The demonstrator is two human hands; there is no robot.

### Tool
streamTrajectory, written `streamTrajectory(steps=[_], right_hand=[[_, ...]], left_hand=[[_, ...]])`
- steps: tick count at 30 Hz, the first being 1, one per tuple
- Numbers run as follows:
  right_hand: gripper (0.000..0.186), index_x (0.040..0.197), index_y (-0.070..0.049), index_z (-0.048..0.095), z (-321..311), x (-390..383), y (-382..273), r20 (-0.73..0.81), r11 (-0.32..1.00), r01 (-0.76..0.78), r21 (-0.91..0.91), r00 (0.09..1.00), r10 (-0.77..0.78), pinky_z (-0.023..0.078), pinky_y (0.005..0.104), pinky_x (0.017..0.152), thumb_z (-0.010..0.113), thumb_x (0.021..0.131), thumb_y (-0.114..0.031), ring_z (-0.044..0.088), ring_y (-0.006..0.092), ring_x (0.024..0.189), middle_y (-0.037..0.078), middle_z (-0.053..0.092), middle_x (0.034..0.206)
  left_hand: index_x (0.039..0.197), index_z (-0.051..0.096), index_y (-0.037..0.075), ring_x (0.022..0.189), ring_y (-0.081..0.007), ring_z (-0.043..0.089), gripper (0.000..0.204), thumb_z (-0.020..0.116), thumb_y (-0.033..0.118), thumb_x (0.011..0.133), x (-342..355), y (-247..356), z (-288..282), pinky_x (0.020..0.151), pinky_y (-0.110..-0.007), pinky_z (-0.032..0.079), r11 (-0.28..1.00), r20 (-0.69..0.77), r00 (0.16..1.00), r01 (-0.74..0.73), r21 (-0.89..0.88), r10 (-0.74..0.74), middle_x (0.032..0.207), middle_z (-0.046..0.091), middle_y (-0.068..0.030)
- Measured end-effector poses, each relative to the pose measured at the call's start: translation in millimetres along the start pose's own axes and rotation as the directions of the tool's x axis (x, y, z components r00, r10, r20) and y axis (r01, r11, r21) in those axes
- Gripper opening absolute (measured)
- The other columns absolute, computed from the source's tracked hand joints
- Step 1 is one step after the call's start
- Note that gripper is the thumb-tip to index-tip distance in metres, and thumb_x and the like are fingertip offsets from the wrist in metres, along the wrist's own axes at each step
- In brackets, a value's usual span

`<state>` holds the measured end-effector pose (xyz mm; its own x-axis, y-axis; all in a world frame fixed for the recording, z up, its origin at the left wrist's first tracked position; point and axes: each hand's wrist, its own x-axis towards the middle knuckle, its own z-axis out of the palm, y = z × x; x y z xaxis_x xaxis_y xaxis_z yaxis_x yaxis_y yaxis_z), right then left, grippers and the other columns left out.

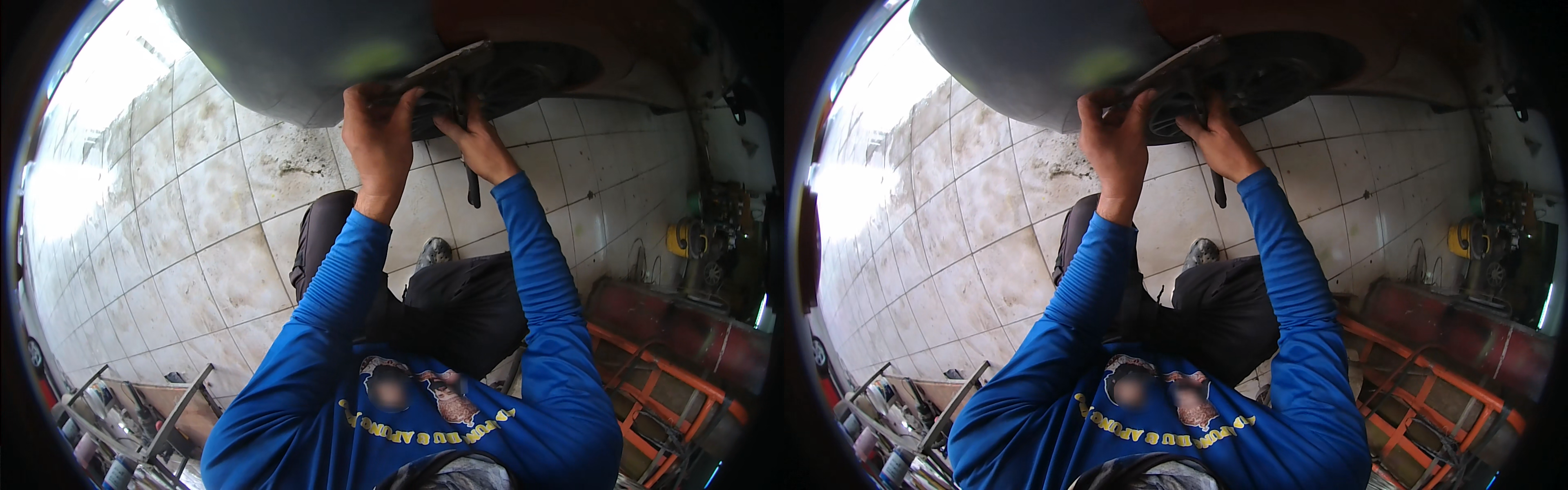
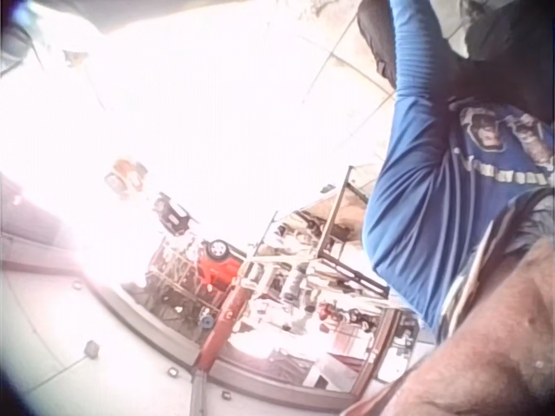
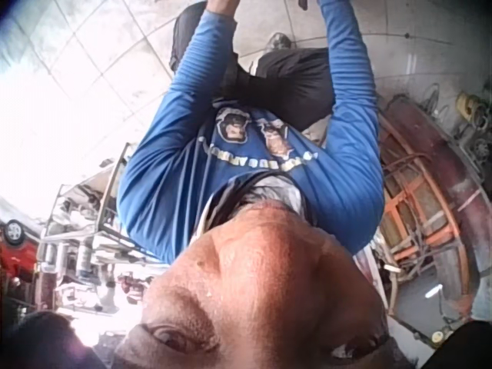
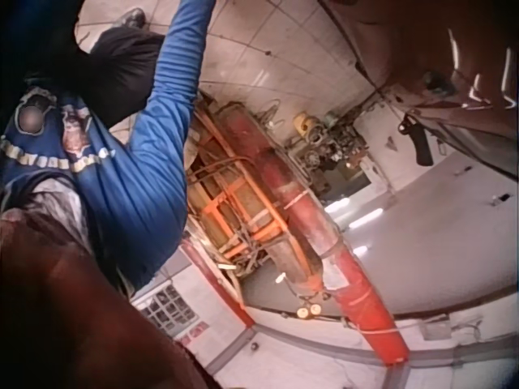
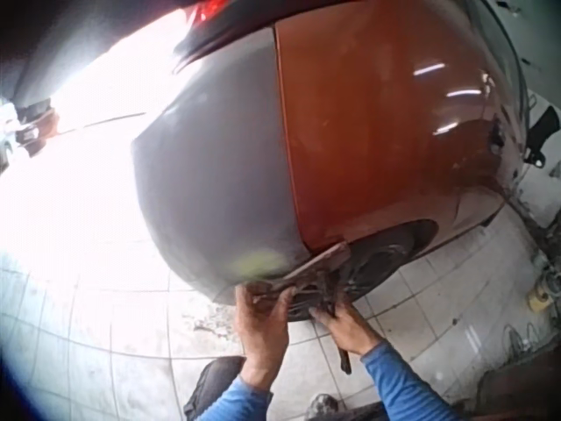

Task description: The person uses a hammer and a metal bar to adjust and align the rear bumper of a car. They repeatedly tap and pry at the bumper's edge and underside, then use pliers to manipulate a component under the bumper.

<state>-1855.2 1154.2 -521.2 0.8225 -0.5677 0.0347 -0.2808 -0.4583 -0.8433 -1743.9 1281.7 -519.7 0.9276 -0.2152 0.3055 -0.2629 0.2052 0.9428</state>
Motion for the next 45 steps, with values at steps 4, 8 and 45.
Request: streamTrajectory(steps=[4, 8, 45], right_hand=[[0.06, 0.145, -0.001, 0.045, 2, 2, 1, 0.016, 0.994, 0.087, -0.069, 0.996, -0.086, 0.042, 0.0425, 0.11, 0.068, 0.099, -0.03, 0.054, 0.0389, 0.132, 0.023, 0.055, 0.143], [0.055, 0.141, -0.002, 0.048, 5, 7, 5, -0.005, 0.992, 0.098, -0.075, 0.995, -0.098, 0.043, 0.043, 0.108, 0.069, 0.098, -0.029, 0.056, 0.0403, 0.129, 0.023, 0.057, 0.139], [0.041, 0.128, 0.001, 0.057, 17, 11, -5, -0.082, 0.999, 0.049, 0.017, 0.996, -0.047, 0.048, 0.0452, 0.099, 0.066, 0.094, -0.02, 0.061, 0.0439, 0.116, 0.026, 0.063, 0.125]], left_hand=[[0.109, 0.055, 0.002, 0.085, -0.0138, 0.072, 0.045, 0.089, 0.018, 0.085, 2, 0, 1, 0.07, -0.028, 0.056, 0.998, 0.01, 1.0, 0.027, -0.056, -0.027, 0.096, 0.068, -0.0071], [0.11, 0.054, 0.001, 0.088, -0.0145, 0.072, 0.046, 0.089, 0.018, 0.085, 4, -12, 2, 0.071, -0.027, 0.057, 0.995, 0.01, 0.999, 0.043, -0.087, -0.043, 0.099, 0.067, -0.0067], [0.137, 0.053, 0.002, 0.099, -0.0242, 0.066, 0.045, 0.044, 0.038, 0.111, -131, -124, 20, 0.096, -0.042, 0.05, -0.194, 0.85, 0.405, 0.854, -0.484, -0.337, 0.116, 0.068, -0.0114]])
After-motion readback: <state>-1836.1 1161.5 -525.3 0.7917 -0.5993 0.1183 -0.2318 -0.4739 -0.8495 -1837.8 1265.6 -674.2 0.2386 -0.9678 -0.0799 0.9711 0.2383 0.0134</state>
